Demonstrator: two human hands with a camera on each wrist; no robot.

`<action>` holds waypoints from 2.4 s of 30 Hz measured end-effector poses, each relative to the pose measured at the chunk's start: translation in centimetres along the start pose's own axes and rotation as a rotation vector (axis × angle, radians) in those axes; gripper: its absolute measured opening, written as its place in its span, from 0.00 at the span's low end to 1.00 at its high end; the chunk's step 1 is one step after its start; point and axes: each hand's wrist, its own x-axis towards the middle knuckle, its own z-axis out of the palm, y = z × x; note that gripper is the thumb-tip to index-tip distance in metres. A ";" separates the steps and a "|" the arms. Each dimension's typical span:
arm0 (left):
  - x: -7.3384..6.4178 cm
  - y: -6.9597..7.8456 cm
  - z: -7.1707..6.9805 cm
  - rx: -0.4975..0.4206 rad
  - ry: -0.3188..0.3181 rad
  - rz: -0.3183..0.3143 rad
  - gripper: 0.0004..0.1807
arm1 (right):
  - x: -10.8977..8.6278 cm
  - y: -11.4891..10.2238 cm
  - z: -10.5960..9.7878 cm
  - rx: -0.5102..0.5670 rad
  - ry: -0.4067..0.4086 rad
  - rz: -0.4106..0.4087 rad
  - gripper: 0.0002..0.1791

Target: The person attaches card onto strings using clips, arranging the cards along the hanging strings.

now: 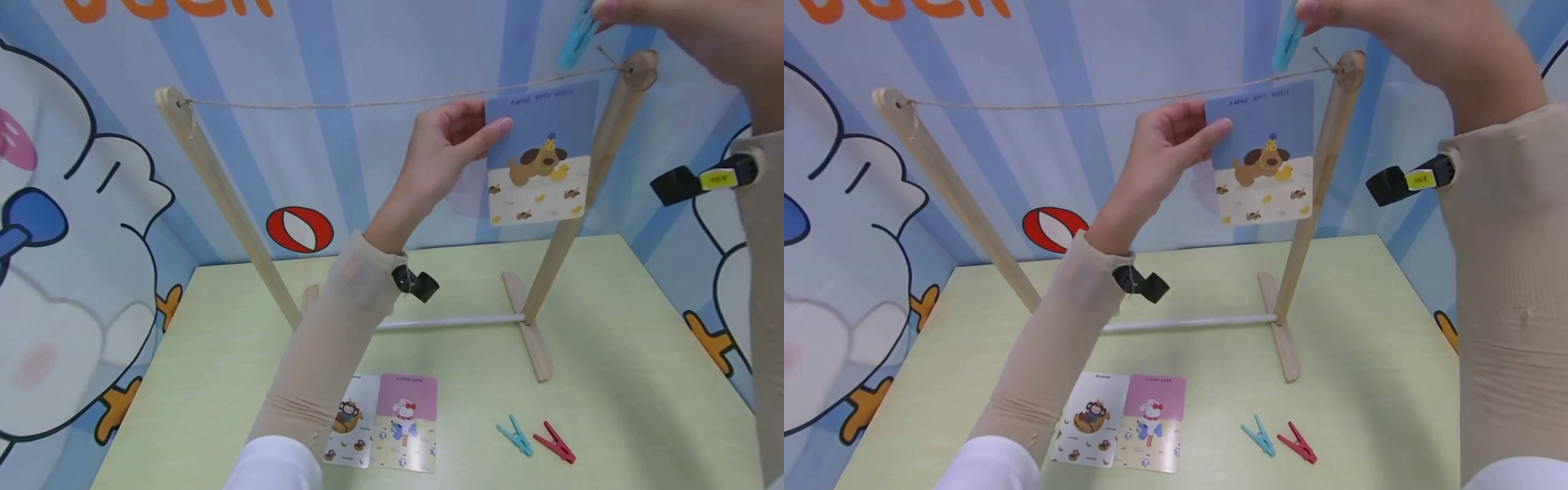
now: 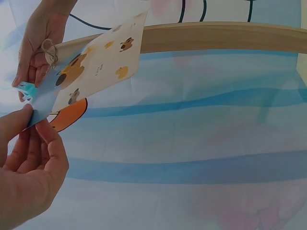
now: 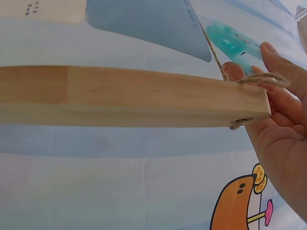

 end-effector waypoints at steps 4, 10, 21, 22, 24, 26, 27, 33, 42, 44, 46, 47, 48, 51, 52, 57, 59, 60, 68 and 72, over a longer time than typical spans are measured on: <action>0.1 0.2 0.1 0.019 0.009 0.003 0.16 | 0.4 0.0 0.0 -0.033 0.000 -0.078 0.24; 0.2 0.5 0.3 0.038 0.031 0.004 0.17 | 0.8 -0.1 0.2 -0.054 0.017 -0.054 0.21; 0.5 0.5 0.4 0.040 0.051 -0.010 0.16 | 0.6 -0.3 0.1 -0.081 0.007 0.005 0.31; 0.6 0.5 0.4 0.039 0.051 -0.010 0.16 | 0.6 -0.4 0.2 -0.083 0.003 -0.004 0.31; 0.6 0.5 0.5 0.037 0.050 -0.009 0.16 | 0.7 -0.4 0.2 -0.080 -0.012 -0.021 0.31; 0.6 0.5 0.5 0.033 0.050 -0.009 0.16 | 0.8 -0.3 0.4 -0.085 -0.033 -0.040 0.29; 0.5 0.5 0.5 0.033 0.051 -0.009 0.16 | 0.8 -0.2 0.4 -0.086 -0.047 -0.047 0.27; 0.5 0.6 0.5 0.030 0.046 0.006 0.16 | 1.0 0.3 0.6 -0.070 -0.105 -0.088 0.18; 0.6 0.8 0.6 0.029 0.053 0.010 0.16 | 1.1 0.5 0.9 0.016 -0.178 -0.011 0.17; 0.6 0.8 0.7 0.023 0.052 0.015 0.15 | 1.0 0.5 0.9 0.032 -0.181 0.014 0.17; 0.6 0.7 0.7 0.015 0.050 0.021 0.15 | 0.9 0.6 0.8 0.048 -0.180 0.033 0.18; 0.6 0.7 0.8 0.013 0.049 0.025 0.15 | 0.8 0.6 0.8 0.049 -0.181 0.039 0.18; 0.6 0.7 0.8 0.009 0.047 0.028 0.15 | 0.8 0.6 0.8 0.054 -0.183 0.045 0.19; 0.7 0.7 0.8 0.006 0.046 0.036 0.15 | 0.7 0.7 0.8 0.059 -0.194 0.053 0.21; 0.7 0.7 0.8 0.009 0.045 0.040 0.15 | 0.7 0.8 0.7 0.064 -0.205 0.050 0.21; 0.7 0.7 0.9 0.001 0.052 0.038 0.14 | 0.5 1.1 0.5 0.048 -0.243 -0.003 0.23; 0.8 0.6 0.9 -0.006 0.055 0.036 0.14 | 0.4 1.0 0.5 0.046 -0.247 0.003 0.24; 0.8 0.6 0.9 -0.011 0.056 0.037 0.14 | 0.4 0.9 0.5 0.051 -0.250 0.018 0.24; 0.8 0.4 1.0 -0.013 0.058 0.054 0.13 | 0.3 0.6 0.3 0.057 -0.287 0.129 0.28; 0.7 0.3 0.9 0.004 0.059 0.059 0.13 | 0.5 0.7 0.3 0.053 -0.301 0.120 0.27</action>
